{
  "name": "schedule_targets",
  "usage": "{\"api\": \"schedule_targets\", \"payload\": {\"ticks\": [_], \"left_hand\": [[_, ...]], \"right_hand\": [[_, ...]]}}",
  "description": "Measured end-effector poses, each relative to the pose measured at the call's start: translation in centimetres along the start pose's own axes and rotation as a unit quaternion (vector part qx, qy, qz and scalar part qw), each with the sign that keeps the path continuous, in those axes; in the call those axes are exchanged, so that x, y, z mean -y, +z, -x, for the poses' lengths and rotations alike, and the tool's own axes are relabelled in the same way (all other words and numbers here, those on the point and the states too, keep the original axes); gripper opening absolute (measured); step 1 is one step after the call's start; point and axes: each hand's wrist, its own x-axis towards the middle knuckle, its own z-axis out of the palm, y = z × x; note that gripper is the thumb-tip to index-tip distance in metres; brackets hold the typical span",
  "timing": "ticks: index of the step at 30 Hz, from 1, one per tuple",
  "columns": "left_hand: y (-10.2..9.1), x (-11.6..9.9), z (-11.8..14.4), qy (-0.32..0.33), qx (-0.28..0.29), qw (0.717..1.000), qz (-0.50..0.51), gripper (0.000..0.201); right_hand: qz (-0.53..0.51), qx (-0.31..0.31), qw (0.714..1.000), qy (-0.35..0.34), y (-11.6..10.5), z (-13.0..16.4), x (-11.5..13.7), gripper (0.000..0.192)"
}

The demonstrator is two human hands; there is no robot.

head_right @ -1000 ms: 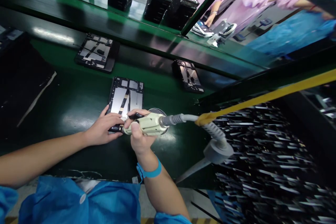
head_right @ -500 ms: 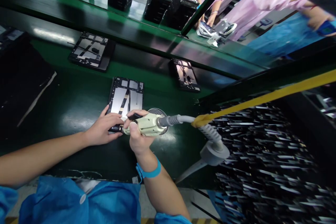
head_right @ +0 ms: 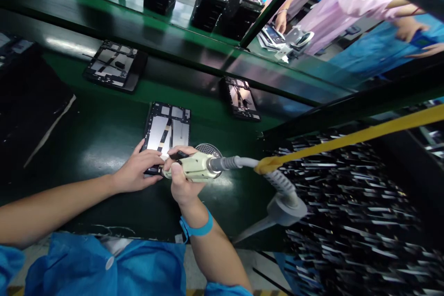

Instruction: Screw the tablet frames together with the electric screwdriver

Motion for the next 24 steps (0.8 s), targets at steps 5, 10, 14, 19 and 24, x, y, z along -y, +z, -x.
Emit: {"api": "schedule_targets", "payload": {"ticks": [5,10,14,19,24], "left_hand": [[-0.1,0.0,0.0,0.003,0.001,1.000,-0.003,0.031],[-0.1,-0.1,0.0,0.009,0.010,1.000,-0.010,0.032],[-0.1,-0.2,0.0,0.003,0.014,1.000,-0.021,0.030],[0.2,0.0,0.1,0.013,0.006,0.999,-0.040,0.030],[0.3,0.3,0.1,0.021,0.008,0.999,-0.047,0.028]], "right_hand": [[-0.012,0.017,1.000,-0.006,0.2,0.1,-0.1,0.021],[0.010,0.030,0.999,-0.005,0.5,0.3,0.1,0.023],[0.026,0.026,0.999,0.000,0.6,0.3,0.2,0.021],[-0.032,0.003,0.999,0.007,0.1,-0.2,0.4,0.022],[-0.010,-0.034,0.999,-0.032,-1.0,-0.9,0.9,0.021]]}}
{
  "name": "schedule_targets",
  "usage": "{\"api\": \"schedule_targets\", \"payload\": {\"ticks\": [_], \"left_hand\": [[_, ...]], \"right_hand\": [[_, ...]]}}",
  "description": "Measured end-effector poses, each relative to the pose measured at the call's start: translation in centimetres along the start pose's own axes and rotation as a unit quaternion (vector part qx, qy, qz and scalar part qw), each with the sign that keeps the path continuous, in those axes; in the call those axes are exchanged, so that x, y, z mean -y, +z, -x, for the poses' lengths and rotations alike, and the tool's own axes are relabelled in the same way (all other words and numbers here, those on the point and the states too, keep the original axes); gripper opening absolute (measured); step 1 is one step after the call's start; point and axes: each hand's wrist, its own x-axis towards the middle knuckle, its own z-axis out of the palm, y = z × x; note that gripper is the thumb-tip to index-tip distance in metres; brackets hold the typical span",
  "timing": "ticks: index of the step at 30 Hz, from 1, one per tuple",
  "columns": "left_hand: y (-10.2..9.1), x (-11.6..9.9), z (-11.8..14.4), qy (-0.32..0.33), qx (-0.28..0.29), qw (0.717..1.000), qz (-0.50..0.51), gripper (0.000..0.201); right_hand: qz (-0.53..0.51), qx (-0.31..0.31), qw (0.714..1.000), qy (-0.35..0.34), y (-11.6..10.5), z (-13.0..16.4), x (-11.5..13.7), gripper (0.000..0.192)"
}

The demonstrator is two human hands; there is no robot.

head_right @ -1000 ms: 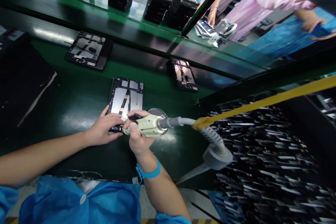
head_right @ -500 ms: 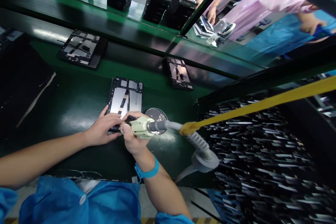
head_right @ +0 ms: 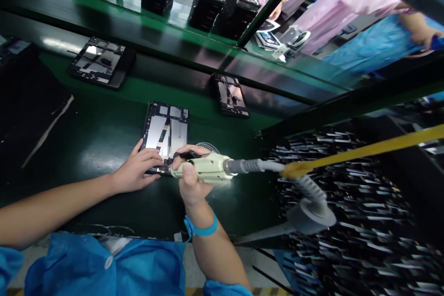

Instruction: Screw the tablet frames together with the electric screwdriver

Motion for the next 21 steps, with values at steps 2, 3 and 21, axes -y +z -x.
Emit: {"api": "schedule_targets", "payload": {"ticks": [2,3,21], "left_hand": [[0.00,0.02,-0.02,0.002,-0.004,1.000,-0.002,0.029],[-0.02,0.00,-0.03,0.003,-0.007,1.000,-0.005,0.029],[-0.37,-0.16,-0.09,0.003,-0.004,1.000,-0.001,0.022]], "right_hand": [[0.008,0.005,1.000,0.006,-0.30,-0.01,-0.06,0.021],[0.009,0.008,1.000,0.010,-0.39,0.05,-0.12,0.021],[0.002,0.039,0.999,0.018,-0.50,0.90,-0.47,0.023]]}}
